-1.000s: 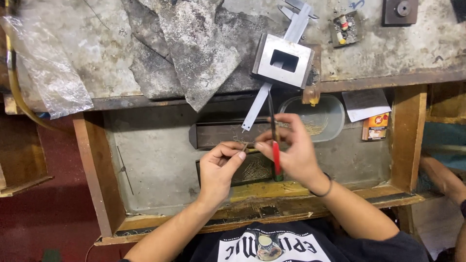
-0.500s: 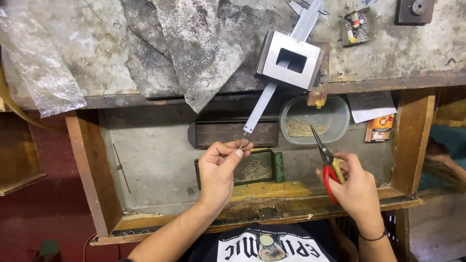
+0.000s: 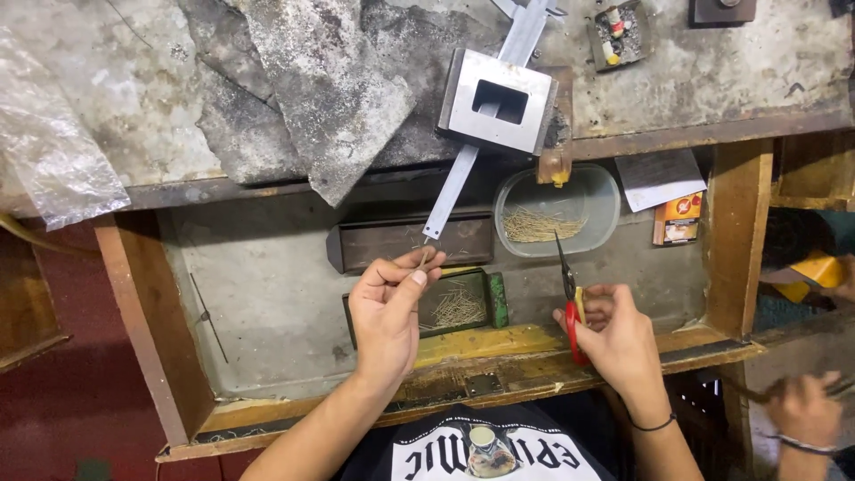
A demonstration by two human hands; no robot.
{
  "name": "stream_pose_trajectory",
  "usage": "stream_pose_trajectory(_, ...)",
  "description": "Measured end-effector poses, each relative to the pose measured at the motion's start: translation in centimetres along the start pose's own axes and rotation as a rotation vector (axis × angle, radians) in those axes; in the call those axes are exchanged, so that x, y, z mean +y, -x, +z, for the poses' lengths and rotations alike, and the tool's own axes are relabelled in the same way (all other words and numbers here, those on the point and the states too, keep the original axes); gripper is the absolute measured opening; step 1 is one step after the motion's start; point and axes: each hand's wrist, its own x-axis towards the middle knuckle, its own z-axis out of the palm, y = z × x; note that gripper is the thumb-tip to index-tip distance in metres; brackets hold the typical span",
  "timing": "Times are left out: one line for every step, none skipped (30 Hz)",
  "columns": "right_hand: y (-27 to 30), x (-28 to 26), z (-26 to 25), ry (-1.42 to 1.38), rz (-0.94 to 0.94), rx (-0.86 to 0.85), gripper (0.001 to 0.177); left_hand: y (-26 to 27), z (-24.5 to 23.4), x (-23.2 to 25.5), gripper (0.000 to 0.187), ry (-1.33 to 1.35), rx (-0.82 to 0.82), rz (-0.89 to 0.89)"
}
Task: Cutting individual metal links from a wire coil using hand snips at a jewelry workbench.
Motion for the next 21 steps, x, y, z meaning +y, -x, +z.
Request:
stream_pose_trajectory(0.3, -0.1, -0.1, 0.001, -0.002, 0.000, 0.064, 0.0, 0.0, -0.1, 0.017, 0.001, 0.001, 0.002)
stream_pose_trajectory(0.4, -0.2, -0.2, 0.026, 0.019, -0.020, 0.062, 0.0, 0.0, -0.1, 0.015, 0.008, -0.003, 0.005)
stream_pose_trajectory(0.6, -0.4, -0.2, 0.051, 0.040, -0.040, 0.060, 0.0, 0.0, -0.1, 0.014, 0.015, -0.008, 0.007)
stream_pose_trajectory(0.5, -0.2, -0.1, 0.054, 0.035, -0.043, 0.060, 0.1, 0.1, 0.1, 0.014, 0.015, -0.003, 0.012)
stream_pose_trajectory(0.3, -0.1, 0.1, 0.072, 0.042, -0.045, 0.052, 0.1, 0.2, 0.2, 0.014, 0.008, -0.002, 0.010)
stream_pose_trajectory(0.2, 0.2, 0.1, 0.091, 0.054, -0.045, 0.045, 0.1, 0.4, 0.3, 0.014, 0.002, -0.004, 0.006)
stream_pose_trajectory(-0.1, 0.9, 0.3, 0.094, 0.053, -0.045, 0.045, 0.1, 0.3, 0.2, 0.014, 0.004, -0.001, 0.006)
stream_pose_trajectory(-0.5, 1.5, 0.6, 0.064, 0.010, -0.045, 0.040, 0.1, 0.2, 0.1, 0.014, 0.004, 0.000, 0.007)
stream_pose_trajectory(-0.9, 2.2, 0.9, 0.035, -0.032, -0.046, 0.034, 0.2, 0.2, 0.0, 0.015, 0.005, 0.000, 0.008)
stream_pose_trajectory(-1.2, 3.3, 1.6, 0.037, -0.034, -0.048, 0.034, 0.0, 0.2, 0.0, 0.015, 0.005, 0.003, 0.009)
stream_pose_trajectory(-1.5, 4.4, 2.2, -0.109, -0.153, 0.079, 0.028, -0.1, 0.1, 0.0, 0.015, -0.006, 0.002, -0.001)
stream_pose_trajectory(-1.7, 5.6, 2.9, -0.254, -0.267, 0.205, 0.024, -0.2, 0.1, 0.0, 0.015, -0.018, 0.002, -0.014)
stream_pose_trajectory(-1.5, 5.2, 2.9, -0.252, -0.266, 0.201, 0.024, -0.4, 0.0, 0.0, 0.015, -0.018, 0.007, -0.016)
stream_pose_trajectory(-1.4, 4.9, 3.0, -0.336, -0.320, 0.233, 0.023, -0.6, -0.1, 0.0, 0.016, -0.019, -0.019, -0.025)
stream_pose_trajectory(-1.3, 4.6, 3.0, -0.421, -0.374, 0.265, 0.023, -0.8, -0.2, 0.0, 0.016, -0.020, -0.045, -0.033)
stream_pose_trajectory(-1.4, 4.4, 3.3, -0.421, -0.374, 0.262, 0.023, -0.9, -0.1, 0.2, 0.016, -0.022, -0.042, -0.033)
stream_pose_trajectory(-1.6, 4.3, 3.5, -0.453, -0.427, 0.275, 0.023, -1.0, 0.0, 0.4, 0.015, -0.034, -0.038, -0.037)
stream_pose_trajectory(-1.8, 4.2, 3.7, -0.485, -0.482, 0.290, 0.023, -1.1, 0.1, 0.6, 0.014, -0.044, -0.035, -0.040)
stream_pose_trajectory(-2.1, 4.1, 3.9, -0.485, -0.483, 0.289, 0.023, -1.3, 0.1, 0.5, 0.014, -0.044, -0.033, -0.038)
stream_pose_trajectory(-2.3, 4.2, 4.1, -0.482, -0.506, 0.277, 0.027, -1.3, 0.0, 0.3, 0.011, -0.035, -0.040, -0.035)
stream_pose_trajectory(-2.5, 4.2, 4.4, -0.479, -0.528, 0.264, 0.031, -1.3, -0.1, 0.1, 0.008, -0.027, -0.047, -0.032)
